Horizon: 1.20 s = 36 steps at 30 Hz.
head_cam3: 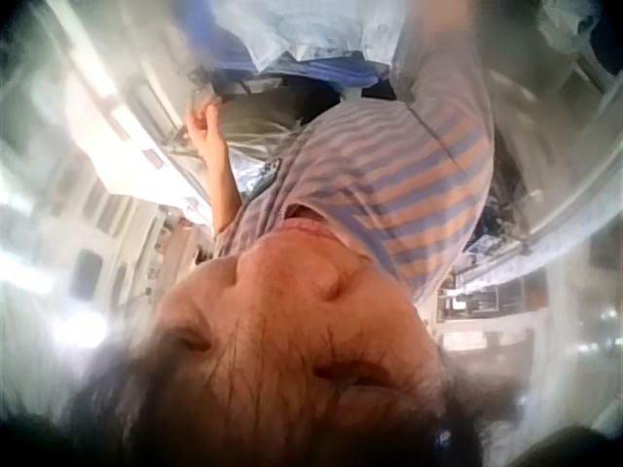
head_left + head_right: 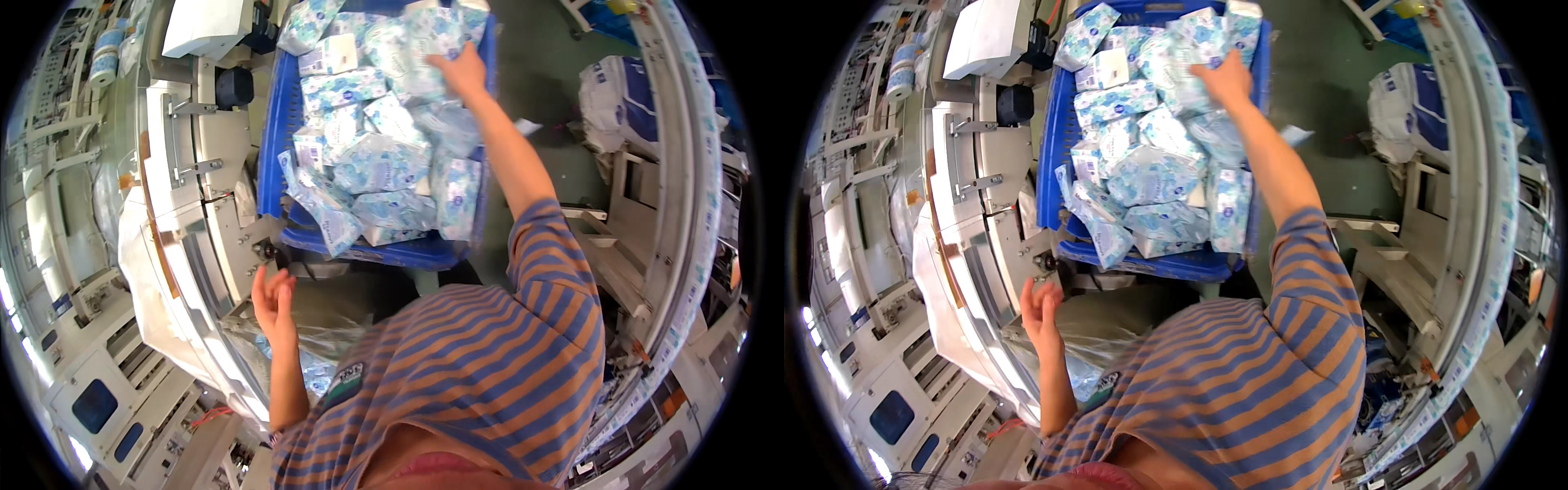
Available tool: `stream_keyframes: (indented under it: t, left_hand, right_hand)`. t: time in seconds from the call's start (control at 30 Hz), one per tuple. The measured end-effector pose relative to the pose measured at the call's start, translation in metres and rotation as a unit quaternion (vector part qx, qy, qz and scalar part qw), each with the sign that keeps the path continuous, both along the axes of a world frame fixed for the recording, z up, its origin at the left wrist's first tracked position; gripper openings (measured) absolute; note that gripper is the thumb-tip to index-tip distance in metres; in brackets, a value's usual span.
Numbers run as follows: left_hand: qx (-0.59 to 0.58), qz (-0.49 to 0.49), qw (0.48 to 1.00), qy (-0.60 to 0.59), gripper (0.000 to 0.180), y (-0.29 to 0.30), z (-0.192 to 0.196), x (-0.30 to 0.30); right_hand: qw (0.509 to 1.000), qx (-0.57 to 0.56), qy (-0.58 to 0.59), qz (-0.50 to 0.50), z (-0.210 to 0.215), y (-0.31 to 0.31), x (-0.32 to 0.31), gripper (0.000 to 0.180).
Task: The person repeatedly picks up small, individually wrapped packages from a blue bin, removes them from their plastic wrappers, and places the unwrapped white rectangular items into a large white sack. The person handles the items one by one, discarding the plastic wrappers into the bin.
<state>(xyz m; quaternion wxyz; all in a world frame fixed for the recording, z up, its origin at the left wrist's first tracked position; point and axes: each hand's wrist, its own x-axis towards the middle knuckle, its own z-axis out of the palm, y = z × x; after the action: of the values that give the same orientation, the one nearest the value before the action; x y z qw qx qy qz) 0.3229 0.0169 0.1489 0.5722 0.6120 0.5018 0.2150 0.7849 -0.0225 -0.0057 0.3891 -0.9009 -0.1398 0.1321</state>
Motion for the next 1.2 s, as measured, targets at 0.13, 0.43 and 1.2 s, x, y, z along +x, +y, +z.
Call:
stream_keyframes:
  t: [0.13, 0.43, 1.2]
  left_hand:
    - [0.058, -0.061, 0.986, -0.145, 0.050, 0.003, 0.005, 0.069]
    - [0.163, -0.171, 0.957, -0.170, 0.065, 0.007, 0.054, 0.060]
    - [0.304, -0.182, 0.928, -0.112, 0.026, -0.026, 0.030, -0.014]
  right_hand:
    - [0.857, 0.316, 0.398, 0.084, 0.109, -0.021, -0.089, 0.052]
    - [0.760, 0.455, 0.359, 0.293, 0.190, -0.037, -0.270, 0.066]
    - [0.884, 0.404, -0.049, 0.229, 0.190, -0.052, -0.319, 0.062]
